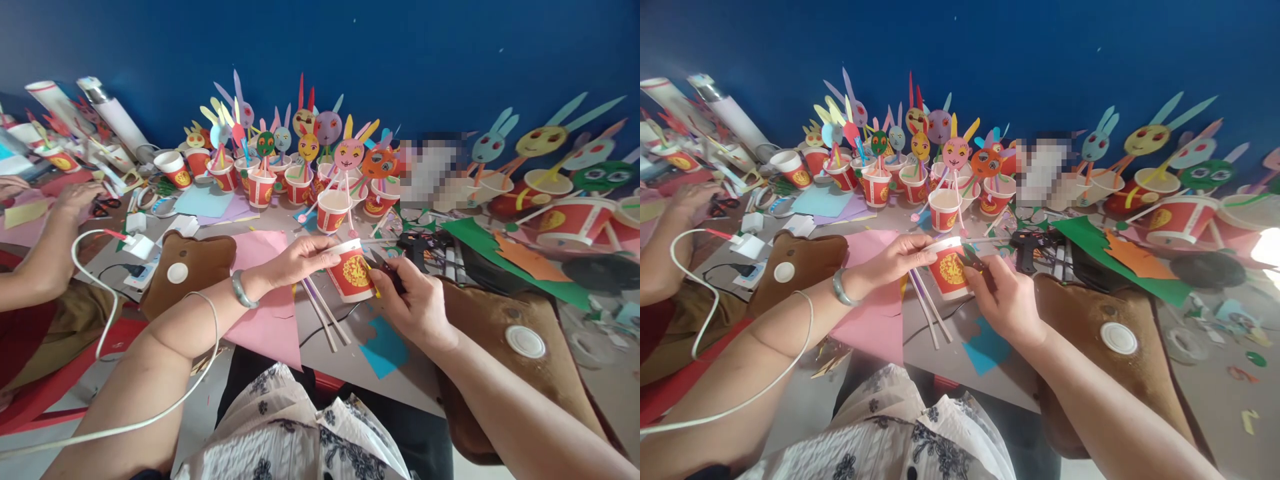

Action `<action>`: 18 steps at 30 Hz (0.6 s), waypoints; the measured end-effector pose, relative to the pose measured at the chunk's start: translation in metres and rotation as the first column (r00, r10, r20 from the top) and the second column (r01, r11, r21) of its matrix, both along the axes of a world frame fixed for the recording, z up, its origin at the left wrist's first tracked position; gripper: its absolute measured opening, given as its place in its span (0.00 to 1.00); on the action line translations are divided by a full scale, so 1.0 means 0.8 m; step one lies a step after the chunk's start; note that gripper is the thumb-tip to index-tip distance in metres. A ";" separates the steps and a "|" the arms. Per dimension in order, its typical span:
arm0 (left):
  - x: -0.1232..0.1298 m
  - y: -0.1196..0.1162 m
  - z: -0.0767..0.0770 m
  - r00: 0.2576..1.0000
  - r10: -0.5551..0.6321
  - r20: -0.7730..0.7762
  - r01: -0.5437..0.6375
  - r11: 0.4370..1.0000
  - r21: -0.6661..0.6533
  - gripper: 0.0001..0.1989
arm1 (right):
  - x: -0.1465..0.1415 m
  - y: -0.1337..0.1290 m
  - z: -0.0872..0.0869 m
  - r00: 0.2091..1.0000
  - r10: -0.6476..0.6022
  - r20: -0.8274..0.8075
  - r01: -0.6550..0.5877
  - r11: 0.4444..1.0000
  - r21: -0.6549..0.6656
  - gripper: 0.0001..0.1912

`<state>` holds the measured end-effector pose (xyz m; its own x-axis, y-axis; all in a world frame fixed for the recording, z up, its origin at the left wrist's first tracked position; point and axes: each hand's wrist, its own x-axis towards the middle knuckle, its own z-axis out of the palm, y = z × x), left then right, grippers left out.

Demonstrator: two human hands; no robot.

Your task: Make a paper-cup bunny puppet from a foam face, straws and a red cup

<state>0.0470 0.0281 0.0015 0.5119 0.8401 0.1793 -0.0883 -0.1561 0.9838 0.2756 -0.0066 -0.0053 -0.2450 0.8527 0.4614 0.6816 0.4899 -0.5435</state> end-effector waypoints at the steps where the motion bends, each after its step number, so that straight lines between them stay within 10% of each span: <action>1: 0.001 0.001 -0.003 1.000 0.019 0.002 -0.019 0.999 0.036 0.10 | 0.000 0.000 0.001 1.000 0.007 -0.005 -0.007 1.000 -0.028 0.12; 18: 0.015 -0.006 -0.011 0.990 0.138 -0.022 -0.135 0.986 0.101 0.11 | -0.002 -0.001 0.010 0.983 0.084 0.165 -0.040 0.966 -0.254 0.19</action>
<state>0.0588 0.0230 -0.0069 0.3995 0.8815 0.2518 -0.0308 -0.2616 0.9647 0.2741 -0.0076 0.0025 -0.3586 0.9154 0.1828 0.7483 0.3990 -0.5299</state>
